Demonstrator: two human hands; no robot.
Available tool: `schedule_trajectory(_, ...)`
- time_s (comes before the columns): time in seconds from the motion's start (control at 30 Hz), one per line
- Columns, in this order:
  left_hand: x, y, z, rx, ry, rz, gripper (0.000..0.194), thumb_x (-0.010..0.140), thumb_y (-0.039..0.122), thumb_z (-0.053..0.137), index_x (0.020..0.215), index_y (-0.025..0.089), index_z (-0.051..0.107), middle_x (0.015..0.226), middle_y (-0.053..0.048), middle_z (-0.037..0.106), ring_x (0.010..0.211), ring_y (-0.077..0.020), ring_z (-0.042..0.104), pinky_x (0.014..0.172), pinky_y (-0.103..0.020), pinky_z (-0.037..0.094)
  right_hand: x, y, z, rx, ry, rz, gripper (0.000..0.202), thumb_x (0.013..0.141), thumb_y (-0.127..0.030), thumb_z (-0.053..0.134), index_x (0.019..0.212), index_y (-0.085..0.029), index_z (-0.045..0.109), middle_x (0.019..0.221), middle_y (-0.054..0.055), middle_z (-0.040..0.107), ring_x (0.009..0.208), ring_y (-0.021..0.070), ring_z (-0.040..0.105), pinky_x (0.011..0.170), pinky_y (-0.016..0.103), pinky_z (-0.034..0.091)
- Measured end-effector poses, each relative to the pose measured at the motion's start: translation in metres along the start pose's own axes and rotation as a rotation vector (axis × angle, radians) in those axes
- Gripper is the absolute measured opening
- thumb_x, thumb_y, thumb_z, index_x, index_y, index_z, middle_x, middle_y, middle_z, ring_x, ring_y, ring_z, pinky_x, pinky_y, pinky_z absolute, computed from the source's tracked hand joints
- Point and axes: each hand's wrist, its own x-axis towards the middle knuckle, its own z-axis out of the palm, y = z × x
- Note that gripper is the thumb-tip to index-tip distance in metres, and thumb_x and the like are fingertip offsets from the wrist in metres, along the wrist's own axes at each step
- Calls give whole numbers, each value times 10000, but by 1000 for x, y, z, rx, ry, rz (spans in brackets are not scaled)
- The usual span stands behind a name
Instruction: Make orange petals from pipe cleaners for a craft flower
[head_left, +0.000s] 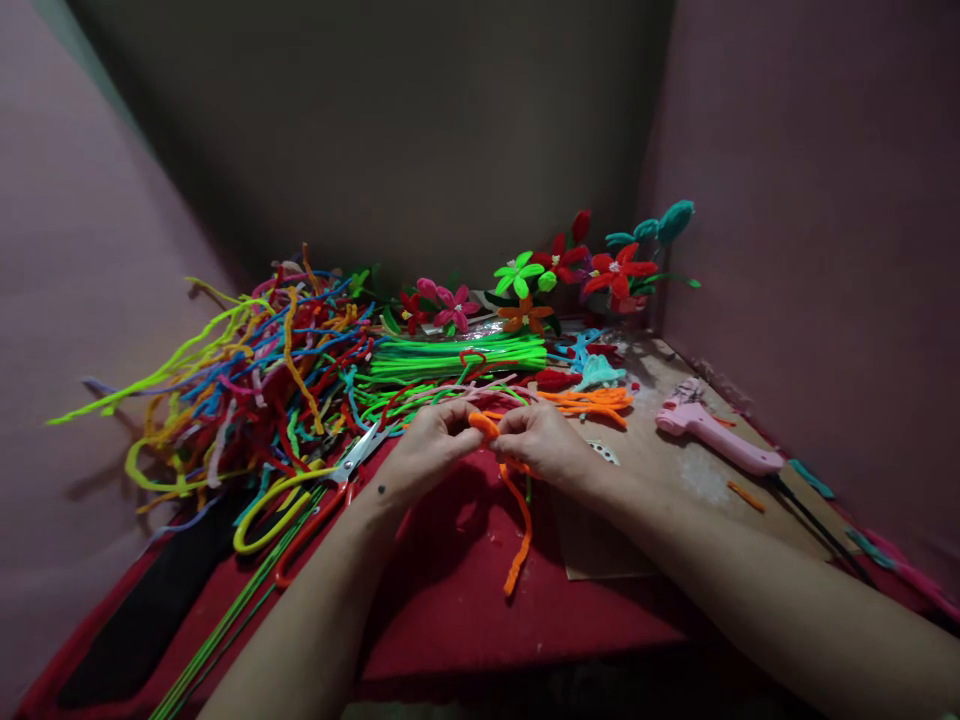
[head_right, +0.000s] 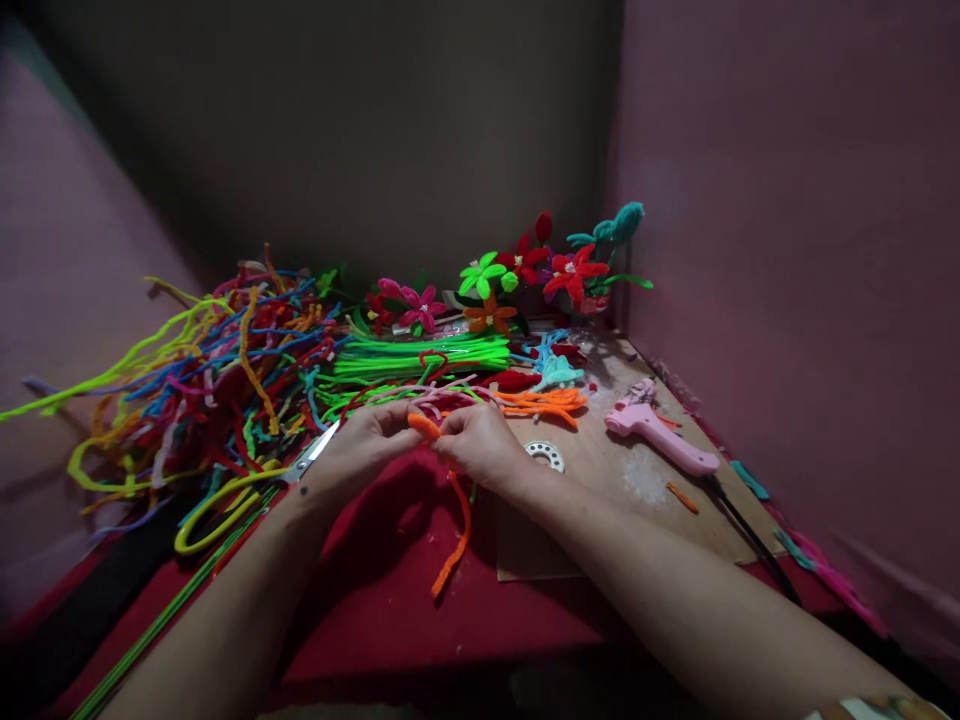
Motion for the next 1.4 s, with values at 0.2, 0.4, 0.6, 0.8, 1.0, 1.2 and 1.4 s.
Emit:
schedule_trajectory(0.2, 1, -11, 9, -258, 51, -76, 144, 638, 241, 612, 738, 137, 608, 667, 18, 585, 554, -72, 459, 544, -193, 358, -2, -4, -1, 108, -37, 38, 163, 585, -175, 571, 459, -164, 469, 388, -63, 434, 357, 50, 334, 372, 195, 231)
schedule_trajectory(0.4, 2, -14, 13, -259, 66, -68, 146, 644, 260, 651, 700, 132, 609, 599, 38, 541, 514, -58, 417, 522, -189, 340, -2, -4, -4, 209, -81, 106, 147, 564, -155, 591, 468, -164, 480, 357, -79, 411, 325, 46, 303, 354, 201, 198)
schedule_trajectory(0.6, 1, -4, 11, -97, 77, -29, 192, 649, 317, 670, 701, 135, 641, 656, 6, 594, 580, -91, 477, 573, -207, 373, 0, -1, -2, 149, -26, 129, 125, 547, -162, 563, 449, -158, 485, 334, -73, 387, 332, 54, 303, 359, 207, 208)
schedule_trajectory(0.8, 3, -10, 22, -1, 125, 16, 216, 714, 332, 580, 698, 124, 638, 694, -26, 614, 661, -135, 529, 640, -234, 407, 0, 3, 3, 82, 31, 44, 93, 549, -136, 500, 458, -152, 496, 354, -75, 378, 351, 44, 291, 374, 200, 210)
schedule_trajectory(1.0, 1, -8, 18, -49, 105, -6, 166, 685, 296, 611, 655, 133, 607, 620, 6, 562, 584, -106, 479, 580, -219, 380, -3, 1, 2, 163, -70, 74, 176, 586, -170, 549, 452, -166, 435, 347, -76, 374, 335, 48, 299, 362, 202, 205)
schedule_trajectory(1.2, 1, -6, 5, -211, 160, 37, 158, 671, 290, 653, 684, 135, 625, 624, 19, 567, 575, -83, 465, 595, -209, 374, -3, 0, 1, 249, -96, 94, 188, 593, -172, 594, 451, -157, 471, 335, -68, 401, 317, 56, 319, 360, 212, 223)
schedule_trajectory(1.4, 2, -9, 5, -97, 184, 17, 201, 715, 315, 604, 631, 134, 576, 511, 49, 452, 469, -57, 354, 476, -202, 282, -4, -2, 1, 182, -96, 111, 219, 574, -195, 634, 442, -155, 464, 347, -75, 384, 343, 51, 313, 381, 213, 222)
